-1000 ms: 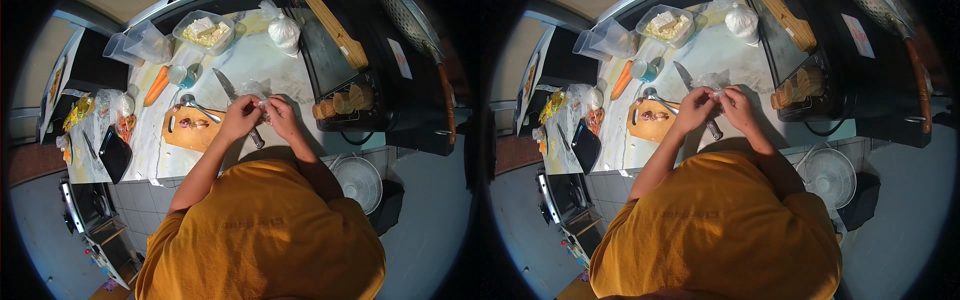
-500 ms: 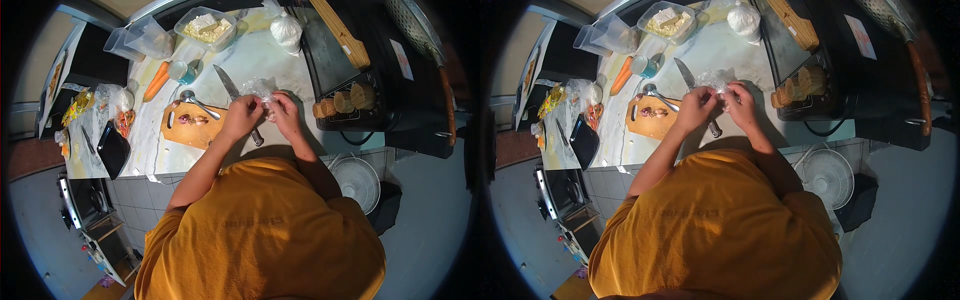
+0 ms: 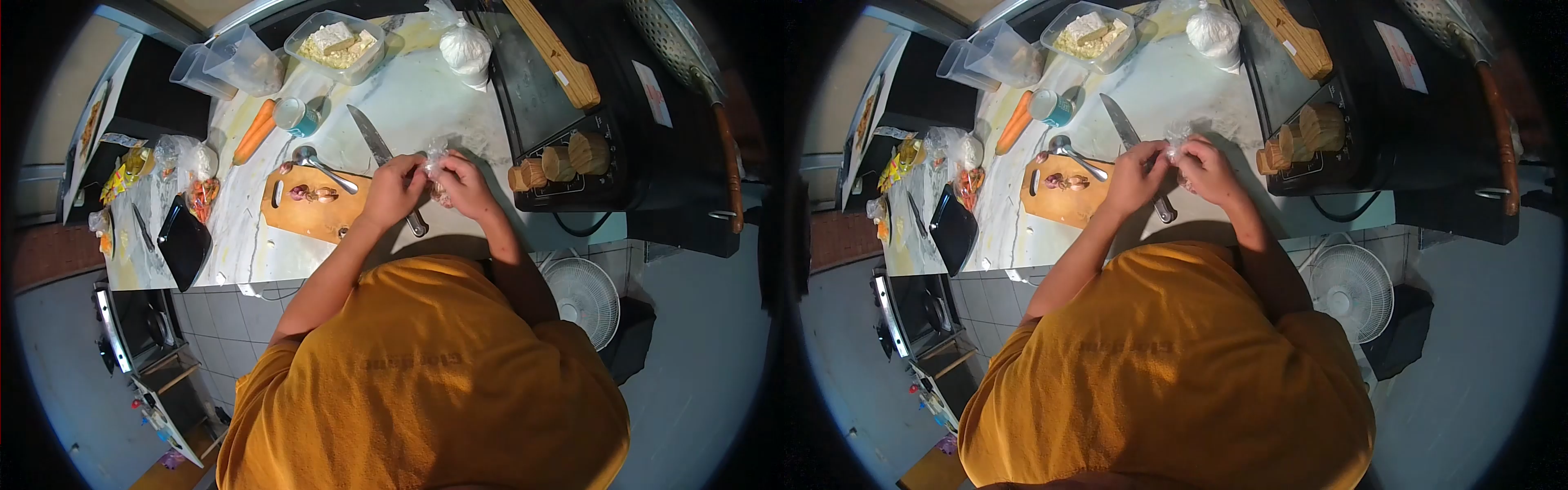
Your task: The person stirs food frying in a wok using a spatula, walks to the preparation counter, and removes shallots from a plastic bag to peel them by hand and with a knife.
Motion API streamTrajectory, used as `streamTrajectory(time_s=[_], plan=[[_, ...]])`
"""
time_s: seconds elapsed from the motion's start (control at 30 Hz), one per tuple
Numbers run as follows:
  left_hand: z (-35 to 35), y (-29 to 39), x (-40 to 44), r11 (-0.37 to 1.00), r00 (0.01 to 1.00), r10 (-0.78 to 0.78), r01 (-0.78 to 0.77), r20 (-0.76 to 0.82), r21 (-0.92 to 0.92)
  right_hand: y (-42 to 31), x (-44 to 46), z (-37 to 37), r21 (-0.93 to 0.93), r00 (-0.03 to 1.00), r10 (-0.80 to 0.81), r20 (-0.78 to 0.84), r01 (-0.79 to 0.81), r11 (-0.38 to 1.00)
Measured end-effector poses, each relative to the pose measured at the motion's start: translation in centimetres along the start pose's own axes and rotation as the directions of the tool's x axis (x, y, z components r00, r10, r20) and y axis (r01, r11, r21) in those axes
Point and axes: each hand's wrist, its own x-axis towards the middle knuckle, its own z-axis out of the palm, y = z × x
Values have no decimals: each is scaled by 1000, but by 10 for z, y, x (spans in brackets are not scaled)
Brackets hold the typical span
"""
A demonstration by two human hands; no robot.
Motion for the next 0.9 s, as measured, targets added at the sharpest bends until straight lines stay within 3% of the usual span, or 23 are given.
streamTrajectory(time_s=[0.03, 0.07, 0.13, 0.27, 0.3, 0.33, 0.47, 0.53, 0.57, 0.67, 0.77, 0.8, 0.87, 0.9], plan=[[-3, -2, 2, 1000, 999, 11, -10, 33, -23, -16, -1, 2, 120, 969, 245, 17, -245, 962], [-4, -3, 3, 999, 998, 22, -19, 65, -46, -17, 0, 6, 117, 969, 244, 21, -245, 962], [-1, -9, 2, 998, 998, 42, -39, 51, -57, -20, 3, 12, 71, 959, 86, -270, -70, 995], [5, -10, 2, 995, 996, 87, -87, -19, -56, -32, 3, 10, 33, 950, 107, -294, -102, 994], [7, -13, 1, 994, 996, 88, -89, -20, -59, -28, 1, 10, -99, 968, 38, -247, -64, 993], [10, -17, -1, 995, 1000, 18, -20, -23, -95, -25, 0, 10, -228, 982, -26, -190, -18, 974], [7, -3, -1, 990, 991, -118, 112, -62, -80, -21, 0, 9, -332, 966, -165, -201, 92, 939], [8, -7, -1, 989, 990, -127, 122, -62, -83, -14, -1, 5, -19, 996, 34, -82, -36, 999], [8, -9, -1, 988, 989, -134, 129, -62, -85, -4, -2, 3, -22, 996, 33, -83, -35, 999], [1, 0, 0, 995, 995, -103, 103, 5, -2, 31, -1, 0, 205, 999, -46, 24, 40, 978], [6, -7, -3, 995, 998, -33, 27, -61, -98, 24, 1, 1, 24, 968, -250, 10, 250, 968], [5, -8, -3, 995, 998, -33, 26, -60, -99, -5, -3, 6, 155, 996, 32, -89, -18, 988], [2, -11, -2, 992, 996, -82, 79, -31, -99, -36, -2, 8, 301, 936, 321, -145, -267, 916], [3, -10, -1, 992, 996, -82, 78, -32, -100, -43, 0, 7, 308, 922, 354, -155, -295, 905]])
